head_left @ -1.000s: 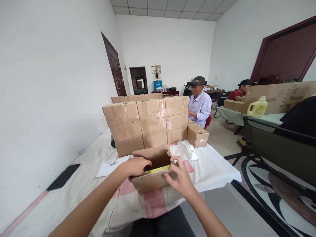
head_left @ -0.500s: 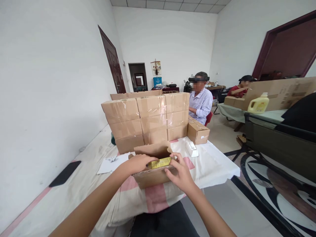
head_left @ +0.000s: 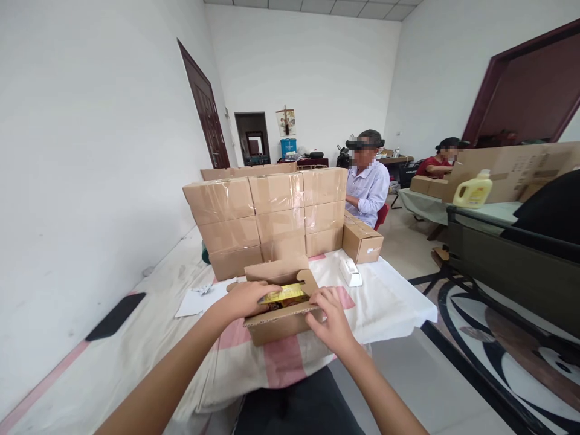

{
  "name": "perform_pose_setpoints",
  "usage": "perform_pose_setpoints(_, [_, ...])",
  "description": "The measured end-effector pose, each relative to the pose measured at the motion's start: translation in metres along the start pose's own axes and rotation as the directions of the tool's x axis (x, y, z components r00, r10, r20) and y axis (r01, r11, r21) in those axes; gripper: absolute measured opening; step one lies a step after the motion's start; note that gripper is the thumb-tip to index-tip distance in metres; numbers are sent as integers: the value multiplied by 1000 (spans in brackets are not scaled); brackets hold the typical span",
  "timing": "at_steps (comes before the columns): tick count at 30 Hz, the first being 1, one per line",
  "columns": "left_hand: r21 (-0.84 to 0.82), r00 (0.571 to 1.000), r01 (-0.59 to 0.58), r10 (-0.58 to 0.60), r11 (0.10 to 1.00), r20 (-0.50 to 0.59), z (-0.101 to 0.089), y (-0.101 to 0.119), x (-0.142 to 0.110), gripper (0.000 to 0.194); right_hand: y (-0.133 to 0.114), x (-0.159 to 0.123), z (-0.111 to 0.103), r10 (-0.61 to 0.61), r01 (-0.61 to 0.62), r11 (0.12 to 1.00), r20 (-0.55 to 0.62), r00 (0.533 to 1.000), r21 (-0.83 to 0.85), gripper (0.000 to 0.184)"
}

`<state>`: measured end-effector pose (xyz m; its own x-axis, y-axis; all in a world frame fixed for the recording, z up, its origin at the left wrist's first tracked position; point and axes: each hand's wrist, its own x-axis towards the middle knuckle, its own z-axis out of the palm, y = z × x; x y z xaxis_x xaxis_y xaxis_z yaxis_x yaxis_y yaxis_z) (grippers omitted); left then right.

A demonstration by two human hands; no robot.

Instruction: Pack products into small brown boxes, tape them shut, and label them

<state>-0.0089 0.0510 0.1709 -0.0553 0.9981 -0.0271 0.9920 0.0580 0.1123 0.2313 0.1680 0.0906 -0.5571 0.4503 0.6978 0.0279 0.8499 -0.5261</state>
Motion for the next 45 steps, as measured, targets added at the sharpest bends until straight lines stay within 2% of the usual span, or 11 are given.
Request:
perform_pose_setpoints(9, [-240,975,-22,-32,970,-219,-5,-12,-14,42,-2,3,-3,12,-12,1000,13,1000,-1,18])
perform_pose_setpoints(13, [-414,828,-29,-210,910,-520,3,-27,-29,45,3,3,1,37,-35,998,-34,999,60,25])
perform_pose_setpoints(17, [-525,682,-161,-290,835,-671,39,-31,-30,61,23,3,15,145,-113,980,-205,968,161,42])
perform_pose_setpoints(21, [-629,745,-325,-218,706,-630,75,-35,-19,81,42,4,30,175,-124,969,-241,955,213,31])
perform_pose_setpoints(23, [-713,812,-308,-217,630,-542,86,-41,-14,68,49,6,36,198,-136,963,-266,943,235,19])
perform_pose_setpoints(25, [-736,812,-264,-268,623,-518,93,-50,-9,50,55,11,41,231,-162,952,-264,937,260,12])
perform_pose_setpoints(30, [-650,577,-315,-404,691,-710,105,-71,3,42,62,31,49,298,-247,927,-153,942,282,16])
perform_pose_setpoints(32, [-737,551,-295,-522,608,-652,111,-72,6,43,62,36,55,314,-255,920,-170,934,297,15])
perform_pose_setpoints(37, [-881,584,-367,-664,297,-467,121,-71,-2,53,56,38,71,262,-207,942,-190,946,264,35])
perform_pose_setpoints(41, [-678,670,-312,-352,666,-654,102,-81,-20,47,52,40,77,316,-267,928,-169,934,258,41])
perform_pose_setpoints(45, [-343,874,-103,-80,934,-480,56,-66,-27,36,49,43,82,347,-284,896,-139,928,341,39])
